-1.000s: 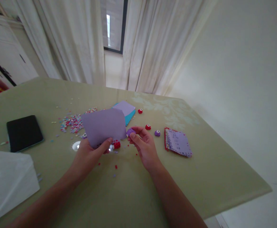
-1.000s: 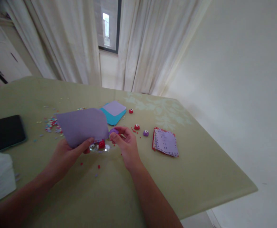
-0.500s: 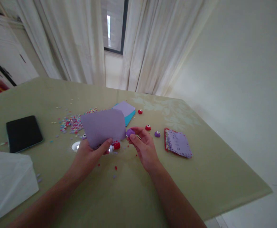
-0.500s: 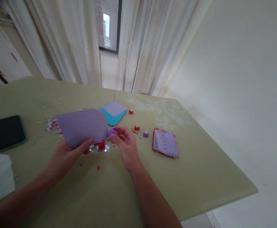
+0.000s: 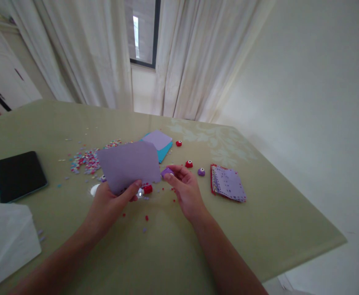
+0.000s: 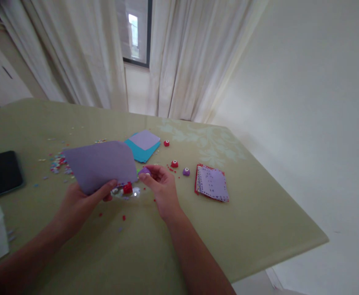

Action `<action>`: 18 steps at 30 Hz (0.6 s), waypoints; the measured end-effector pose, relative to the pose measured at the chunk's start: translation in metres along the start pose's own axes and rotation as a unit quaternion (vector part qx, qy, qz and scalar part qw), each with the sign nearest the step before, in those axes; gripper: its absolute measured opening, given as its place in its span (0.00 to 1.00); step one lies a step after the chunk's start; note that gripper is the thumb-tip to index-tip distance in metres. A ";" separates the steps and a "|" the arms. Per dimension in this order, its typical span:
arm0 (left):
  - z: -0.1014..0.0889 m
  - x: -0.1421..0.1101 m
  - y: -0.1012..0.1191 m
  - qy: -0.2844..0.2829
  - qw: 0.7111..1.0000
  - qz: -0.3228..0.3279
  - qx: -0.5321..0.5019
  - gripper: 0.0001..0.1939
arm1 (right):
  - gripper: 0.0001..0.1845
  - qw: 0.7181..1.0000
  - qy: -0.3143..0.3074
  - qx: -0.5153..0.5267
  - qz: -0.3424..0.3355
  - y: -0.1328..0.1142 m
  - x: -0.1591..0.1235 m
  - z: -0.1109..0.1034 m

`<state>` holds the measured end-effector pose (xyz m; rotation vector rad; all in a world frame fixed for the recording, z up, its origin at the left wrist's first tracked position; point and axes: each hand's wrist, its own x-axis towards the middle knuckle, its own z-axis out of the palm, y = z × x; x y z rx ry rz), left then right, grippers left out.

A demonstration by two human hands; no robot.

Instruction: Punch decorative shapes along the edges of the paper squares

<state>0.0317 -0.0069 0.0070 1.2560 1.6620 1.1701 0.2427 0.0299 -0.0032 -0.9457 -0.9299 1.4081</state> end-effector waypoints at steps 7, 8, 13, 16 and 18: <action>0.000 0.000 -0.006 -0.014 1.000 -0.020 0.003 0.24 | 0.25 0.999 -0.043 -0.003 0.017 -0.003 -0.003 0.000; 0.000 0.000 -0.006 -0.014 1.000 -0.019 0.005 0.24 | 0.25 0.999 -0.043 0.003 0.017 -0.004 -0.003 0.001; 0.001 -0.002 -0.001 -0.010 1.000 -0.029 0.005 0.23 | 0.23 1.000 -0.018 0.021 -0.007 -0.001 0.000 0.001; 0.002 -0.003 0.002 -0.010 0.999 -0.043 -0.001 0.22 | 0.21 1.000 -0.025 0.005 -0.011 0.001 0.002 0.000; 0.003 -0.003 0.002 -0.013 0.999 -0.043 0.000 0.22 | 0.21 1.000 -0.026 0.002 -0.014 0.002 0.002 0.000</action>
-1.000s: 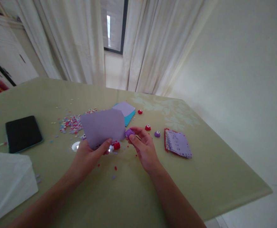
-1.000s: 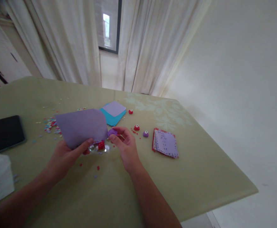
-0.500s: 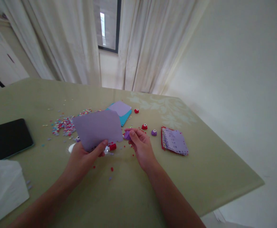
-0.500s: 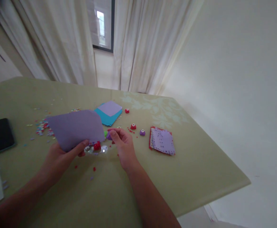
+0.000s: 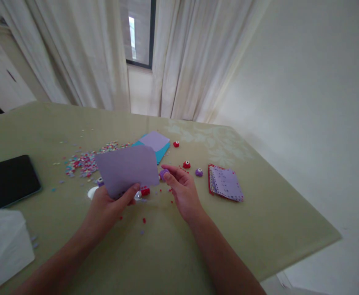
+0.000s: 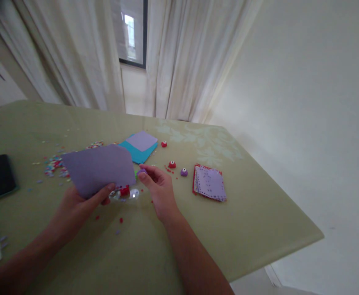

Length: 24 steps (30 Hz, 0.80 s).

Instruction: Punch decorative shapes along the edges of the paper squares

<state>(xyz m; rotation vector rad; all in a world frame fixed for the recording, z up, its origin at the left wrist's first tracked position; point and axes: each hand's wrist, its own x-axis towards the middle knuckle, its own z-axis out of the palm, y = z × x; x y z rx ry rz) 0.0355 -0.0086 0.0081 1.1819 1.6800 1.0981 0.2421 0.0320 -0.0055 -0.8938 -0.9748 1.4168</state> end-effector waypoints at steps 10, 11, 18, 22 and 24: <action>0.000 -0.002 0.000 -0.010 1.000 0.002 -0.005 0.21 | 0.22 1.000 -0.014 -0.002 -0.008 -0.001 -0.002 0.001; 0.000 -0.003 0.001 -0.012 1.000 0.002 -0.006 0.22 | 0.22 1.000 -0.014 -0.006 -0.009 -0.002 -0.002 0.001; 0.000 -0.001 -0.001 -0.004 0.999 0.034 -0.004 0.22 | 0.21 1.000 -0.017 -0.014 -0.010 -0.006 -0.004 0.003; 0.001 0.000 -0.002 -0.002 1.000 0.029 -0.007 0.22 | 0.22 0.999 -0.026 -0.018 -0.009 -0.006 -0.005 0.004; 0.000 0.000 -0.001 -0.004 1.000 0.023 -0.005 0.23 | 0.21 0.999 -0.031 -0.035 -0.011 -0.008 -0.006 0.004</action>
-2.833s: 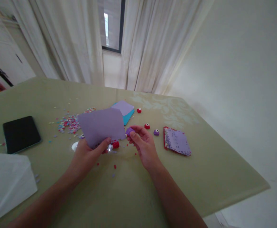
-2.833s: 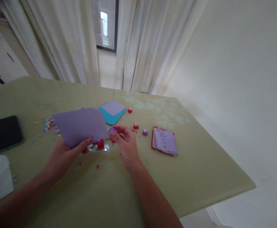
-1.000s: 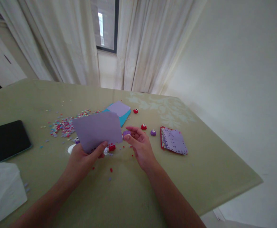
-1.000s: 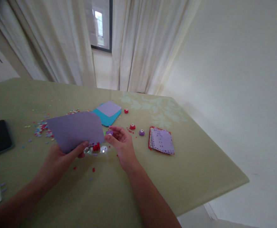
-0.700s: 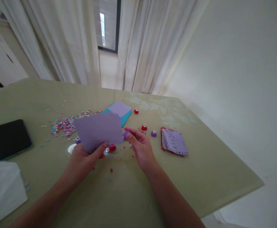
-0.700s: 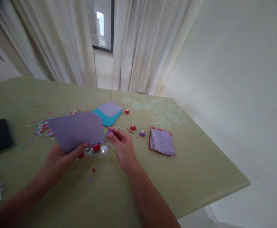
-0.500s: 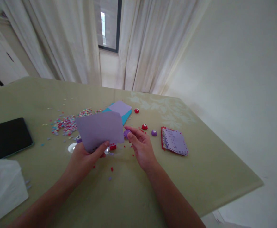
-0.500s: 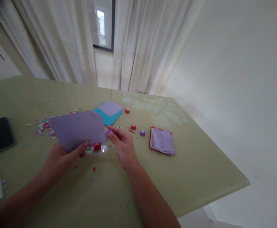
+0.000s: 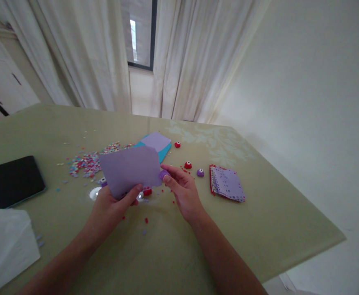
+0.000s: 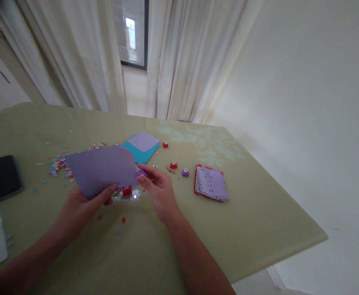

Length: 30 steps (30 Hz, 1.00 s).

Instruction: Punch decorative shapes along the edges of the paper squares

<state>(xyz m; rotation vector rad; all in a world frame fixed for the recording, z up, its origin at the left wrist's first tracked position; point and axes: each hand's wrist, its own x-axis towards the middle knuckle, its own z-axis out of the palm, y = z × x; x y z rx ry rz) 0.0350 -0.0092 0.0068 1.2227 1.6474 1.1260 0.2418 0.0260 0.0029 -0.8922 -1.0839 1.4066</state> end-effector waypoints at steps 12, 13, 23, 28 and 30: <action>-0.002 0.000 0.007 0.016 0.999 0.019 -0.021 0.22 | 0.24 0.998 -0.036 -0.013 0.054 0.000 0.000 -0.003; -0.002 0.000 0.008 0.016 1.000 0.017 -0.020 0.22 | 0.23 0.997 -0.036 -0.008 0.064 0.002 0.000 -0.003; 0.001 -0.002 0.004 -0.001 1.000 0.016 0.001 0.24 | 0.21 0.990 -0.045 0.032 0.129 0.004 -0.003 0.001; 0.000 -0.001 0.000 -0.003 1.000 0.020 0.006 0.23 | 0.22 0.986 -0.040 0.060 0.152 0.001 -0.003 0.003; 0.000 0.000 0.000 -0.002 1.000 0.022 0.010 0.22 | 0.23 0.985 -0.036 0.070 0.155 0.001 -0.002 0.003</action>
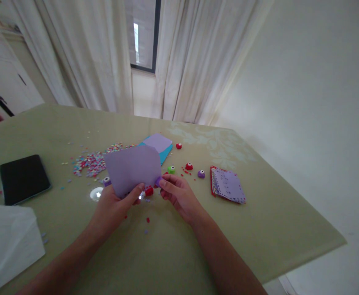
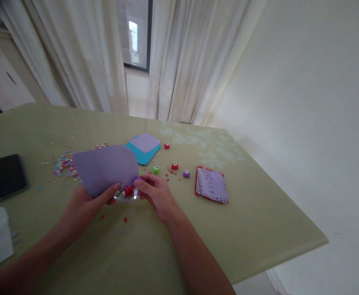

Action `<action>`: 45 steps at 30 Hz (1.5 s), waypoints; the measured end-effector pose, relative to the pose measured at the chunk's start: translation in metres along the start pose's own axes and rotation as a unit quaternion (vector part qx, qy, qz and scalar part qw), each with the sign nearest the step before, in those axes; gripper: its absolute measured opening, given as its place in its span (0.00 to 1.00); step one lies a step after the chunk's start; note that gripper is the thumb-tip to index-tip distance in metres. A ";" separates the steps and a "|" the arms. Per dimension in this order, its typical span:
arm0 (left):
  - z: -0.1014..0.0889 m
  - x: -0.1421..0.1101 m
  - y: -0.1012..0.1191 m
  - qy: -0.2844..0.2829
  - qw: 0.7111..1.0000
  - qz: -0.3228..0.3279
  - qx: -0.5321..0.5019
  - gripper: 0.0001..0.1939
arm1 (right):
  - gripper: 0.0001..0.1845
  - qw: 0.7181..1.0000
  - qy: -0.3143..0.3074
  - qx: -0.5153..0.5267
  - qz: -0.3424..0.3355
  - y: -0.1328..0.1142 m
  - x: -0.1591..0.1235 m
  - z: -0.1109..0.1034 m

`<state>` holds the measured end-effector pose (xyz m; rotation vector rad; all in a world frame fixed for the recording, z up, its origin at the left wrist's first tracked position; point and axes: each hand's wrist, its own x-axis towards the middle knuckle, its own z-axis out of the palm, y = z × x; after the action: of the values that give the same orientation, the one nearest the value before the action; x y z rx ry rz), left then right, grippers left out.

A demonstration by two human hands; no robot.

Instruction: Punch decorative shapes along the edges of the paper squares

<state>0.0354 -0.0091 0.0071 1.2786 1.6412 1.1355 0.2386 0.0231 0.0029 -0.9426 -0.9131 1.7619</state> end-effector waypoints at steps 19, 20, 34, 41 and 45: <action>0.003 -0.001 0.008 -0.011 1.000 -0.005 -0.012 0.21 | 0.23 0.995 -0.003 -0.090 -0.044 0.006 0.003 -0.001; 0.003 -0.001 0.008 -0.011 1.000 -0.005 -0.012 0.21 | 0.23 0.995 -0.004 -0.092 -0.046 0.006 0.003 -0.001; 0.004 -0.003 0.010 -0.018 1.000 -0.001 -0.020 0.21 | 0.26 0.997 0.019 -0.072 -0.037 0.010 0.004 0.000; 0.004 -0.004 0.008 -0.022 0.999 -0.007 -0.032 0.19 | 0.26 0.998 0.034 -0.051 -0.028 0.011 0.004 0.006; 0.004 -0.001 0.003 -0.012 0.999 -0.012 -0.042 0.21 | 0.28 0.998 0.014 -0.050 -0.022 0.013 0.005 0.007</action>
<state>0.0400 -0.0086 0.0084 1.2124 1.5704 1.1587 0.2265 0.0223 -0.0068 -1.0015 -1.0036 1.6754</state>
